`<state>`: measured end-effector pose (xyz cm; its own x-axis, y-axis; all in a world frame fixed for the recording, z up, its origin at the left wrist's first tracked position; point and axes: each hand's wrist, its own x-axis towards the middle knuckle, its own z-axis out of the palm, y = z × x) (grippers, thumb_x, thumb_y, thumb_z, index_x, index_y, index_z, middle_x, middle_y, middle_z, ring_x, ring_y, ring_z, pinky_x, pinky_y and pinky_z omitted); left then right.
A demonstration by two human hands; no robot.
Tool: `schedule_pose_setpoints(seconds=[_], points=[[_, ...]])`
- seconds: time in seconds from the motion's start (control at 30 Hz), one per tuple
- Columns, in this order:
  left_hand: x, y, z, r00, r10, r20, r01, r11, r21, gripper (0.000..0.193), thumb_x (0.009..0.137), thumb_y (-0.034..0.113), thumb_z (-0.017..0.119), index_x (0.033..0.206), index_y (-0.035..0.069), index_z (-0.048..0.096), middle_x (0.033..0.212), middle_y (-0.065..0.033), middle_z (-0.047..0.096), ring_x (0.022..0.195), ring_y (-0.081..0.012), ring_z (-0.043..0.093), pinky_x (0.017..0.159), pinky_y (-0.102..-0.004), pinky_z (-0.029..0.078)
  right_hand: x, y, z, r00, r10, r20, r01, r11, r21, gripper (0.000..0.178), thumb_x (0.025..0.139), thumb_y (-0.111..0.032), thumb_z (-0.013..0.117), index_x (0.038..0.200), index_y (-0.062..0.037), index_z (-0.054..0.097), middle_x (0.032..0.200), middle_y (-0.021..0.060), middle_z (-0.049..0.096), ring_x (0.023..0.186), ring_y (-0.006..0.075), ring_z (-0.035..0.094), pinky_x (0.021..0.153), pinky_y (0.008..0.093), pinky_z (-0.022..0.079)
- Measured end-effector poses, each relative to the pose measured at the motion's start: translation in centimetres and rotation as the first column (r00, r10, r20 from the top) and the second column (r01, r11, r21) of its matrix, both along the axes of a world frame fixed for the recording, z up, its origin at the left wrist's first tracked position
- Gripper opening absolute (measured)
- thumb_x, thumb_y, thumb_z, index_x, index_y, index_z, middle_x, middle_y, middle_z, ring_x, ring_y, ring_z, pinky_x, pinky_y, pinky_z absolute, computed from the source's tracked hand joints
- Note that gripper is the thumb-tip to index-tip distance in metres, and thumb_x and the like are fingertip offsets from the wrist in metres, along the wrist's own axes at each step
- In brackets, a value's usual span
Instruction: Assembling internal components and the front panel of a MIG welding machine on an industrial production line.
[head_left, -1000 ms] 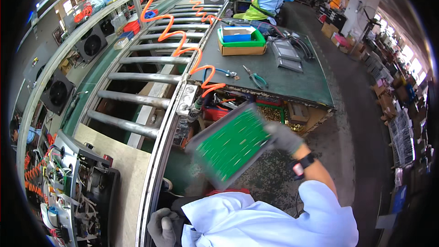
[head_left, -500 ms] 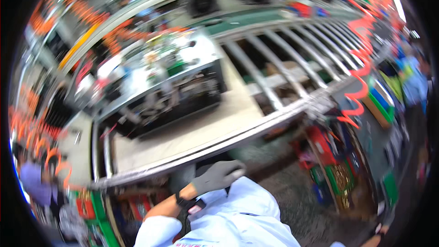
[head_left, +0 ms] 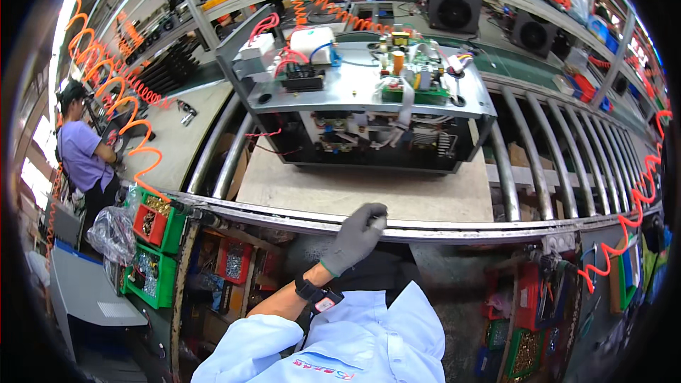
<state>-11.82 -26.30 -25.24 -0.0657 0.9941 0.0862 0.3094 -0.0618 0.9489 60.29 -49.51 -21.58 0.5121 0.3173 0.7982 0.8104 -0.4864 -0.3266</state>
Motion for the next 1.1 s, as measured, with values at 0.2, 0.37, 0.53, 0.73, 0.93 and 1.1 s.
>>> schedule_pose_setpoints(seconds=[0.2,0.37,0.53,0.73,0.93,1.1], points=[[-7.2,0.7,-1.0,0.9,0.415,0.135,-0.428,0.899,0.091,0.029,0.093,0.012,0.06,0.119,-0.001,0.06,0.099,-0.0084,0.066,0.083,-0.0131,0.061,0.077,-0.028,0.051,-19.8,22.5,-3.2,0.712,0.615,-0.34,-0.671,0.739,-0.067,0.032,0.097,-0.013,0.058,0.124,0.0029,0.058,0.118,0.0142,0.064,0.112,0.0259,0.059,0.099,0.0355,0.044],[-13.5,0.5,-1.7,0.822,0.546,0.162,-0.563,0.822,0.083,0.033,0.093,0.009,0.059,0.124,-0.001,0.056,0.112,-0.0105,0.063,0.083,-0.0132,0.062,0.074,-0.0267,0.052,-34.3,31.8,-3.7,0.398,0.874,-0.278,-0.918,0.376,-0.129,0.033,0.086,0.003,0.059,0.12,0.0022,0.058,0.117,0.0166,0.06,0.113,0.0292,0.058,0.098,0.037,0.045],[-17.7,1.2,-1.8,0.793,0.6,0.112,-0.609,0.789,0.082,0.044,0.094,0.01,0.058,0.136,-0.001,0.047,0.13,-0.0162,0.055,0.108,-0.02,0.061,0.082,-0.0304,0.055,-41.9,37.2,-5.4,0.197,0.869,-0.453,-0.97,0.239,0.036,0.053,0.084,0.001,0.061,0.136,-0.0011,0.05,0.125,0.0162,0.059,0.103,0.0239,0.063,0.082,0.0335,0.054],[-17.7,2.8,-2.1,0.761,0.647,0.054,-0.649,0.759,0.05,0.062,0.095,0.011,0.058,0.149,-0.004,0.032,0.148,-0.021,0.043,0.125,-0.0289,0.054,0.103,-0.0348,0.045,-44.4,40.3,-6.5,-0.029,0.694,-0.719,-0.923,0.258,0.286,0.049,0.09,-0.005,0.05,0.138,0.0022,0.048,0.118,0.0147,0.063,0.101,0.0198,0.066,0.086,0.033,0.054],[-15.4,5.7,-1.8,0.734,0.679,0.011,-0.676,0.728,0.114,0.072,0.094,0.013,0.059,0.154,-0.002,0.021,0.157,-0.023,0.03,0.14,-0.0332,0.041,0.112,-0.0396,0.035,-43.0,45.2,-5.8,-0.288,0.545,-0.787,-0.799,0.317,0.512,0.035,0.098,-0.016,0.05,0.127,0.0018,0.057,0.11,0.0084,0.066,0.099,0.0157,0.064,0.081,0.0282,0.053],[-12.5,7.6,-1.9,0.74,0.673,0.007,-0.663,0.727,0.179,0.071,0.093,0.015,0.06,0.153,-0.002,0.026,0.151,-0.0227,0.042,0.138,-0.0316,0.044,0.112,-0.0369,0.034,-41.9,51.5,-3.9,0.029,0.878,-0.478,-0.996,-0.017,-0.092,0.028,0.101,-0.017,0.052,0.123,-0.0013,0.06,0.11,0.0078,0.066,0.097,0.0178,0.065,0.081,0.0328,0.054]])
